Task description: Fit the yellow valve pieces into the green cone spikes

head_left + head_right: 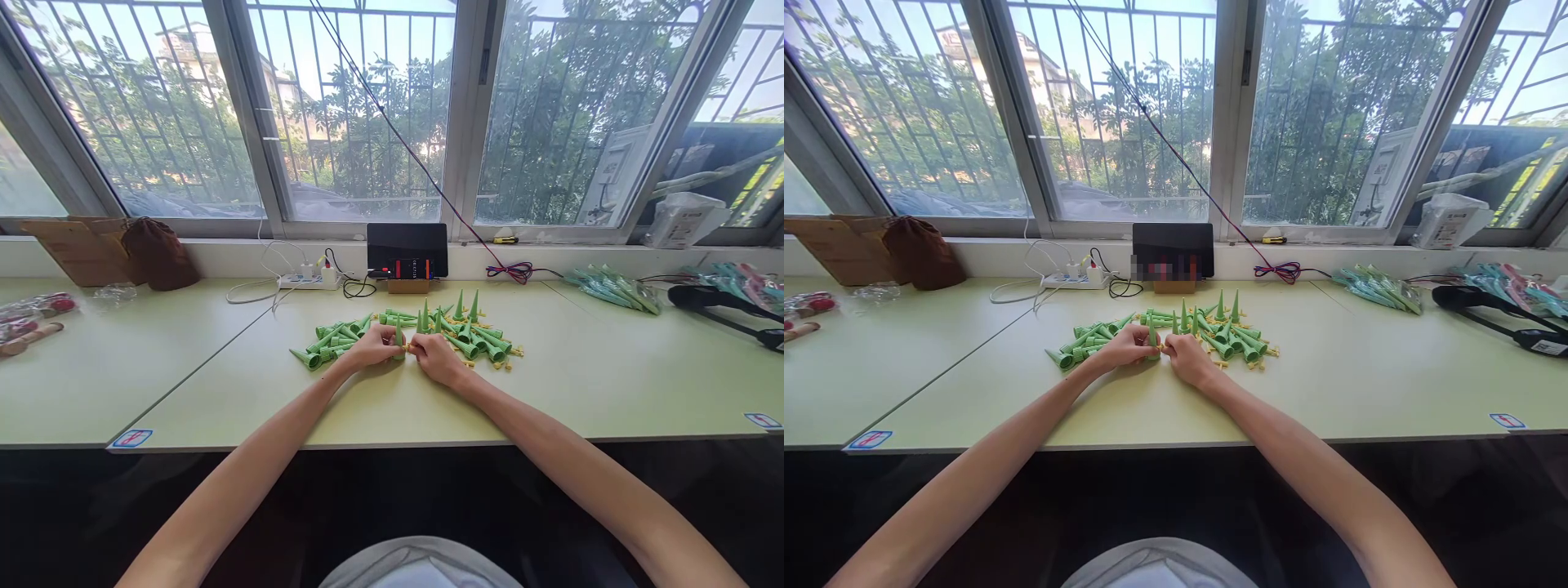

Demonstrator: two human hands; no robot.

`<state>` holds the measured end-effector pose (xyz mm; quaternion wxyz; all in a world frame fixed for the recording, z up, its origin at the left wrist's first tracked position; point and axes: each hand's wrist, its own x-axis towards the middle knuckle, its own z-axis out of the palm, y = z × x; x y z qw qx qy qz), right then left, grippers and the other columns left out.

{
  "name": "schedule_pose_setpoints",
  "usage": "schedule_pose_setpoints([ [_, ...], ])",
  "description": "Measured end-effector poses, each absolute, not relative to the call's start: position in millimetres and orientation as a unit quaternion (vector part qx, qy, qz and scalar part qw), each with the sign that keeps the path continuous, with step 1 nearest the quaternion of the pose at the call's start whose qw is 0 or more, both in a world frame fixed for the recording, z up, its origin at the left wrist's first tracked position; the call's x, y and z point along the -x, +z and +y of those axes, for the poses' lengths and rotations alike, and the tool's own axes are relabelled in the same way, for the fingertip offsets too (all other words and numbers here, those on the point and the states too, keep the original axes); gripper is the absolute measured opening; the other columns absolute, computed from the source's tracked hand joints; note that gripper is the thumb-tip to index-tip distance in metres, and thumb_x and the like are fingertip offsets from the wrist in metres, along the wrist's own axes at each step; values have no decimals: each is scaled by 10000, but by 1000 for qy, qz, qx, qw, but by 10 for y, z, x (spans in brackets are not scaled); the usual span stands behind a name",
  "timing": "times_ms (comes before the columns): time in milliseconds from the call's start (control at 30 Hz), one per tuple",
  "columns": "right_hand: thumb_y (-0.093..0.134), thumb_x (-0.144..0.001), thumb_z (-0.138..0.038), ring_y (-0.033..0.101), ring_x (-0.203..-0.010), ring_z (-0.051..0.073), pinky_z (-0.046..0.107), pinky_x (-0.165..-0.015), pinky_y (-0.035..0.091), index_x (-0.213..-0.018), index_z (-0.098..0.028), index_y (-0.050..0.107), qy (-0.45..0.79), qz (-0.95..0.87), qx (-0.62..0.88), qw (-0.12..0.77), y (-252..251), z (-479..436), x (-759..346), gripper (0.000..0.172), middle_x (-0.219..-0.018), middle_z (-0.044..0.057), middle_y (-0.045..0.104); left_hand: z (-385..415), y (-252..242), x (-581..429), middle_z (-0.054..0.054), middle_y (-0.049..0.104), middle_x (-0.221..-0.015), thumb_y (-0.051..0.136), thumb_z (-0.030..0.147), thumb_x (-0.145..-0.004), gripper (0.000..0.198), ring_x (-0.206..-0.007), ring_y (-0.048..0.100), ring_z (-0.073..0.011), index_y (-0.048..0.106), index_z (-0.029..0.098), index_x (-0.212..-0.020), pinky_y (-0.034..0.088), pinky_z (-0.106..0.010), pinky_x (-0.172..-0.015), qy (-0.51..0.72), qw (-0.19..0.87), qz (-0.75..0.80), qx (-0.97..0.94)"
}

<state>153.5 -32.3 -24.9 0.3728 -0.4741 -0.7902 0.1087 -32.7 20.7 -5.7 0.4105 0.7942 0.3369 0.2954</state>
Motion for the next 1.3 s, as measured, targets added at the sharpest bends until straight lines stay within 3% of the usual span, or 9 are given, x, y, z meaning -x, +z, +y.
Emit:
schedule_pose_setpoints([
  [333, 519, -925, -141, 419, -569, 130, 244, -593, 288, -643, -173, 556, 99, -786, 487, 369, -253, -319, -1517, 286, -632, 20, 596, 170, -34, 304, 79, 397, -533, 700, 252, -691, 140, -438, 454, -74, 607, 147, -694, 349, -195, -429, 308, 411, 333, -791],
  [700, 467, -947, -160, 476, -602, 146, 263, -629, 307, -616, -186, 555, 172, -748, 500, 401, -196, -328, -1482, 343, -619, 18, 595, 163, -16, 260, 79, 377, -534, 666, 236, -681, 101, -493, 370, -67, 627, 144, -697, 299, -204, -491, 344, 353, 306, -815],
  [933, 447, -949, -319, 447, -493, 141, 262, -533, 322, -593, -214, 466, 337, -673, 497, 431, -151, -350, -1461, 372, -481, -25, 438, 184, -57, 247, 70, 389, -543, 630, 206, -706, 98, -508, 339, -71, 669, 135, -761, 277, -209, -496, 365, 288, 301, -833],
  [1067, 414, -968, -428, 322, -354, 102, 229, -389, 216, -671, -233, 405, 479, -600, 480, 424, -135, -377, -1440, 355, -449, -82, 306, 186, -67, 235, 64, 413, -542, 626, 189, -715, 93, -507, 345, -72, 679, 136, -770, 283, -207, -495, 379, 257, 300, -837],
  [1300, 479, -976, -397, 285, -353, 60, 166, -328, 143, -703, -217, 390, 644, -480, 425, 418, -63, -365, -1453, 338, -480, -117, 239, 183, -73, 220, 38, 507, -576, 638, 192, -733, 114, -520, 406, -77, 685, 129, -815, 343, -190, -488, 396, 241, 298, -835],
])
